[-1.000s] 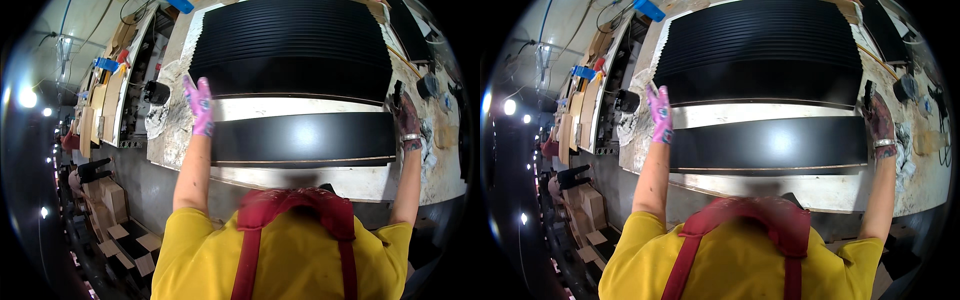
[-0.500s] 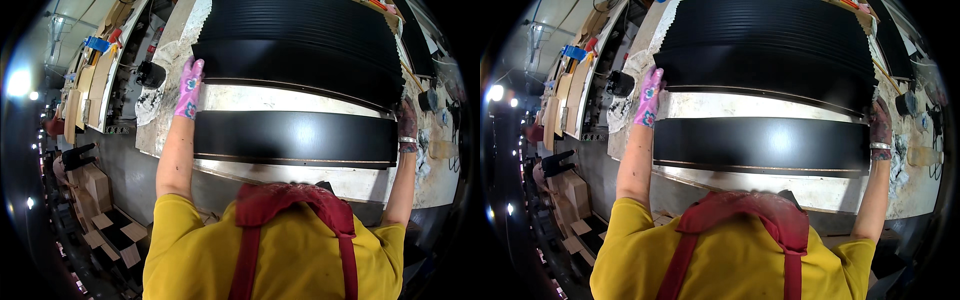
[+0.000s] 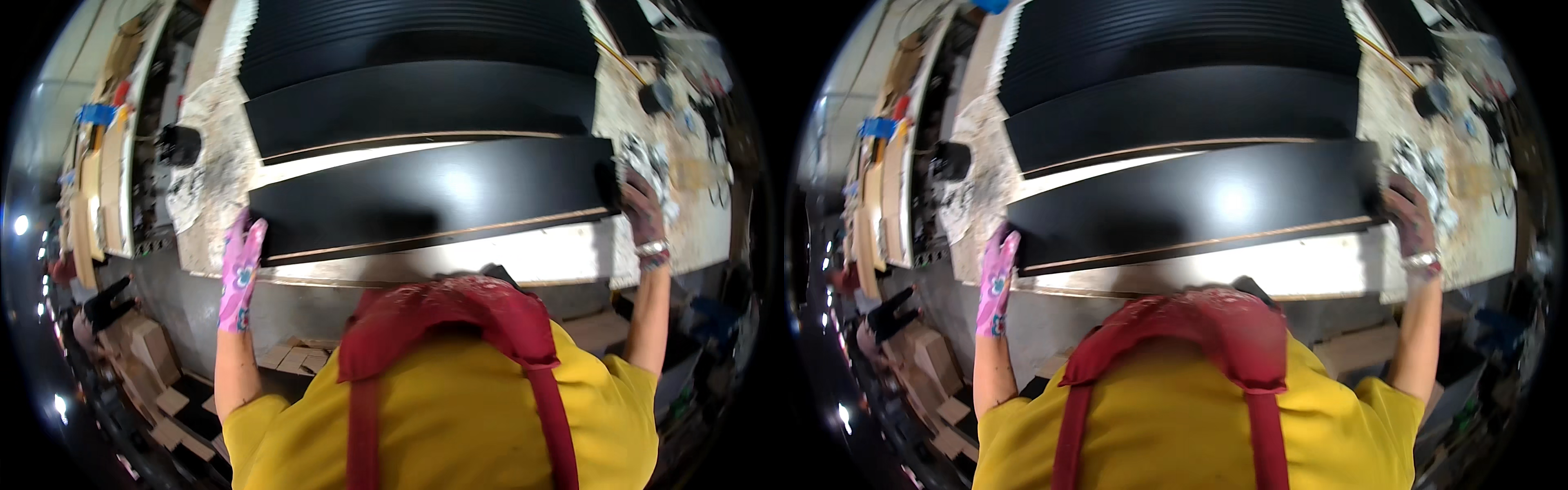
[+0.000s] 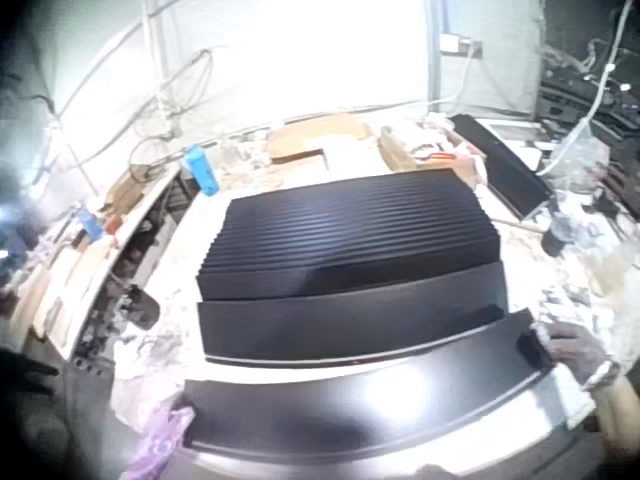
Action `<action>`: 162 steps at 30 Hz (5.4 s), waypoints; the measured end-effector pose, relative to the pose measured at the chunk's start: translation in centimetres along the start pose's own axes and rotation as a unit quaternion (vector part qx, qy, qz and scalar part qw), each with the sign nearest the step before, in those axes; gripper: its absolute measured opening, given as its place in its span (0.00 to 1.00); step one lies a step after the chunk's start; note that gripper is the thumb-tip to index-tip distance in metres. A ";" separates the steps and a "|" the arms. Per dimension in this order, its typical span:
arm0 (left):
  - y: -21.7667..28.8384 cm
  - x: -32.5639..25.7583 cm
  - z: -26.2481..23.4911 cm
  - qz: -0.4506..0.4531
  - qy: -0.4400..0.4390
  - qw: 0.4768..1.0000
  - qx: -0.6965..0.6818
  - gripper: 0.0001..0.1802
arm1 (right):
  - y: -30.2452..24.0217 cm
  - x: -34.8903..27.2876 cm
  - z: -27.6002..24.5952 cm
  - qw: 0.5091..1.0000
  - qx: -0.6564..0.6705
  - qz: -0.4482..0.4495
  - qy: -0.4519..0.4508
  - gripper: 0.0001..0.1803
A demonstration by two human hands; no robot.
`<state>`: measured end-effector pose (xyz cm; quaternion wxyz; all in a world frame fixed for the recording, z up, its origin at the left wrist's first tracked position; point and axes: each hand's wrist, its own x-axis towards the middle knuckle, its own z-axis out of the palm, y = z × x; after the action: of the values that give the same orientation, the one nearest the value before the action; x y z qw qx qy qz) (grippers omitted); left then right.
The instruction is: The person wipes the edges and surfaces of black furniture panels with a cloth, handling them one at a time and placing them in a stack.
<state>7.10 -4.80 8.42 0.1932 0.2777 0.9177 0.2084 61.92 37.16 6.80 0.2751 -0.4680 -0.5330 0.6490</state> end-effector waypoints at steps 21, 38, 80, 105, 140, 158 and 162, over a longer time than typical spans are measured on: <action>9.7 3.3 5.6 0.377 0.035 0.903 0.202 0.29 | -3.6 -4.0 2.2 0.766 -0.575 -0.288 -0.002 0.26; 9.5 2.6 5.6 0.376 0.053 0.900 0.213 0.28 | -2.8 -3.8 8.9 0.673 -0.601 -0.425 -0.076 0.22; 0.0 13.0 0.7 0.466 -0.236 0.850 -0.063 0.27 | -1.3 -9.7 50.9 0.671 -0.447 -0.545 -0.230 0.04; 0.8 12.0 -0.8 0.264 -0.222 0.934 0.094 0.25 | -2.5 -3.4 -2.8 0.555 -0.805 -0.171 0.126 0.12; 6.8 14.0 -7.3 0.129 0.073 0.982 -0.113 0.36 | -13.7 2.0 6.7 0.986 -0.059 -0.153 0.031 0.27; 13.9 4.6 5.8 0.375 -0.073 0.901 0.204 0.26 | -4.4 -6.3 2.9 0.833 -0.511 -0.189 0.095 0.25; 13.0 5.3 6.7 0.467 -0.027 0.874 0.130 0.23 | -2.8 -6.5 1.4 0.824 -0.520 -0.214 0.071 0.26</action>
<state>11.78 10.02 7.90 0.0601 0.7022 0.6943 0.1457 62.94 31.79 11.47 0.1603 -0.4605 -0.8573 0.1652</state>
